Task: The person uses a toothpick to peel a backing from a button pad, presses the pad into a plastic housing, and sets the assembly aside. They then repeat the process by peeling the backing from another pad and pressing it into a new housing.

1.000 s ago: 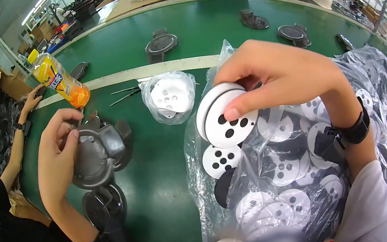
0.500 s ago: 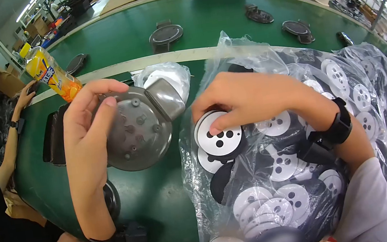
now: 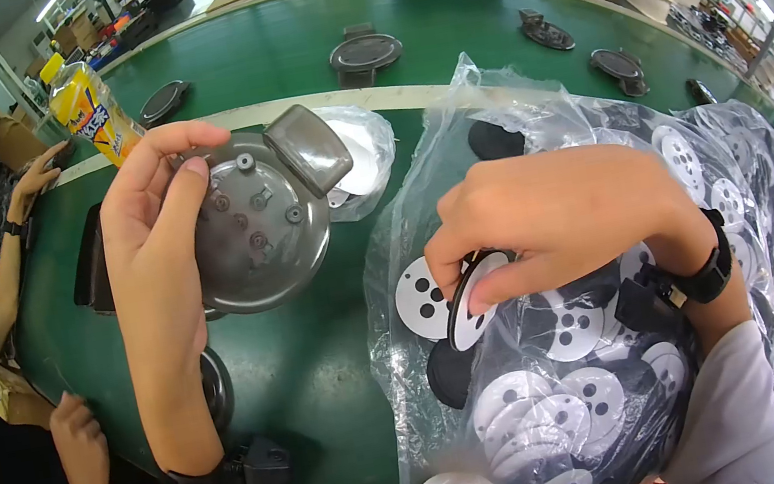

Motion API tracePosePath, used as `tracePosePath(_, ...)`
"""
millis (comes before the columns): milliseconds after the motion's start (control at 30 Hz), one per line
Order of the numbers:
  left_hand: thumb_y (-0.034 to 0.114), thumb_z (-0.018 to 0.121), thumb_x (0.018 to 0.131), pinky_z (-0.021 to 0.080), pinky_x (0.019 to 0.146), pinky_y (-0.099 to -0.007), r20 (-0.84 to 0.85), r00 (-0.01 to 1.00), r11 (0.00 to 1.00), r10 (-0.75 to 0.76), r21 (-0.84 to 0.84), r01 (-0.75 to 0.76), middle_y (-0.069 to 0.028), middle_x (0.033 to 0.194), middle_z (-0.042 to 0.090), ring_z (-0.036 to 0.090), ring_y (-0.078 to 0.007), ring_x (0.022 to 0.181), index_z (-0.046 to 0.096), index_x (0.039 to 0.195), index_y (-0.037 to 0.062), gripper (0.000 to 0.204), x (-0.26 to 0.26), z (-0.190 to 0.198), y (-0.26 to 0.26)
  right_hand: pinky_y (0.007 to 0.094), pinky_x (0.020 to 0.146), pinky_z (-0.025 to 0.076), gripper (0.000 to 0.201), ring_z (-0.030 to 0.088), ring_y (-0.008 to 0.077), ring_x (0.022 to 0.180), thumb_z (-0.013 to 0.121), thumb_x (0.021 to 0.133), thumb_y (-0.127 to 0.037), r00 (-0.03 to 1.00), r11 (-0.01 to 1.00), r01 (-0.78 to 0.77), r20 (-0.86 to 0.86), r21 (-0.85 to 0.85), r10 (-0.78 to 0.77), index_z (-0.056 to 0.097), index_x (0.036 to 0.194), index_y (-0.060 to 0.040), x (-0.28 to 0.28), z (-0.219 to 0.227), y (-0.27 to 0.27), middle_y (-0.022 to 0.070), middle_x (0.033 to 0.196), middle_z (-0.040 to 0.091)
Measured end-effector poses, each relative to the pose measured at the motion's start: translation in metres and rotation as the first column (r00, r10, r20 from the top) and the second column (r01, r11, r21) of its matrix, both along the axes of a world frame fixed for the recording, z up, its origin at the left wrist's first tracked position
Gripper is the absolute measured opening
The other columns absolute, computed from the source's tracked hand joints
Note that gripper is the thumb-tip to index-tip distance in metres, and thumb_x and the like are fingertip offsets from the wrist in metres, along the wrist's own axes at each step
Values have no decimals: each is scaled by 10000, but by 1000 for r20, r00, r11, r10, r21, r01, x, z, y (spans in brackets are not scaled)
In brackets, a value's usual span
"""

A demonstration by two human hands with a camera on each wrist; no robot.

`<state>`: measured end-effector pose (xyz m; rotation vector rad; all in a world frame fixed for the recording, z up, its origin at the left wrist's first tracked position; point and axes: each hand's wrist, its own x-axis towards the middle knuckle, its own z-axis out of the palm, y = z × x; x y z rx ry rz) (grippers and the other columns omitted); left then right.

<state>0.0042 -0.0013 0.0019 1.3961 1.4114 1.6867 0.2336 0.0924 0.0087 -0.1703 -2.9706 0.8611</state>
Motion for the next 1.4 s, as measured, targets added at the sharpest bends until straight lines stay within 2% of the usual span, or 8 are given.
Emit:
tracePosePath(233, 20, 492, 820, 433, 666, -178, 173, 981, 993, -90, -65, 103, -26, 857, 582, 537, -46, 744, 554, 1003, 11, 194, 3, 4, -3, 306, 572, 437, 301, 547, 202, 616, 602, 777, -227, 960, 809, 261, 52, -527, -275, 607, 910, 43, -10, -6, 10, 144, 720, 604)
tracePosePath(367, 34, 579, 767, 461, 705, -221, 242, 963, 984, -122, -97, 149, -54, 918, 588, 564, -94, 785, 501, 1135, 27, 377, 12, 3, -3, 374, 771, 447, 327, 566, 320, 888, 607, 765, -226, 990, 988, 143, 17, -56, -142, 586, 964, 32, -14, -35, 2, 177, 908, 591)
tracePosePath(600, 25, 610, 752, 469, 724, -239, 283, 955, 984, -93, -118, 131, -69, 938, 588, 562, -108, 836, 485, 1159, 52, 427, 9, -8, 2, 385, 802, 425, 334, 537, 330, 947, 672, 700, -180, 961, 975, 215, 190, -54, -202, 572, 958, 7, -13, -20, -11, 174, 944, 579)
tracePosePath(733, 24, 590, 777, 470, 728, -239, 299, 944, 985, -137, -59, 161, -78, 973, 581, 562, -112, 844, 489, 1157, 45, 394, 13, -6, 1, 378, 789, 428, 324, 538, 310, 945, 660, 709, -182, 992, 993, 89, 94, -73, -82, 579, 959, 8, -10, -19, -2, 165, 928, 580)
tracePosePath(967, 14, 553, 810, 430, 812, -242, 215, 950, 973, -225, 2, 230, -90, 1002, 580, 534, -120, 939, 537, 1104, 18, 295, 23, -8, 2, 269, 619, 464, 297, 580, 159, 668, 655, 762, -223, 1000, 945, -28, -20, -326, 22, 610, 922, 23, 1, 21, 13, 83, 788, 630)
tracePosePath(1033, 33, 545, 835, 448, 797, -224, 51, 970, 971, -236, -16, 237, -63, 984, 570, 543, -90, 898, 517, 1095, 23, 262, 23, -8, 1, 294, 630, 444, 300, 576, 152, 747, 714, 701, -142, 989, 799, 84, -48, -595, -139, 599, 909, 39, 8, 38, 9, 110, 827, 610)
tracePosePath(1167, 15, 533, 831, 394, 842, -243, -21, 975, 975, -221, 30, 222, -70, 993, 590, 520, -110, 957, 611, 931, -4, 128, 26, -11, -2, 236, 644, 478, 375, 594, 107, 726, 699, 748, -257, 862, 647, 11, -321, -762, -393, 573, 946, 36, 10, 45, 3, 71, 839, 622)
tracePosePath(1400, 252, 541, 839, 358, 850, -274, 52, 930, 924, -364, 141, 354, -117, 1006, 513, 489, -173, 965, 589, 924, -53, 320, 51, -17, -6, 210, 687, 471, 357, 580, 61, 774, 614, 831, -285, 734, 548, 3, -370, -836, -569, 565, 1026, 10, -10, 23, 0, 32, 894, 623)
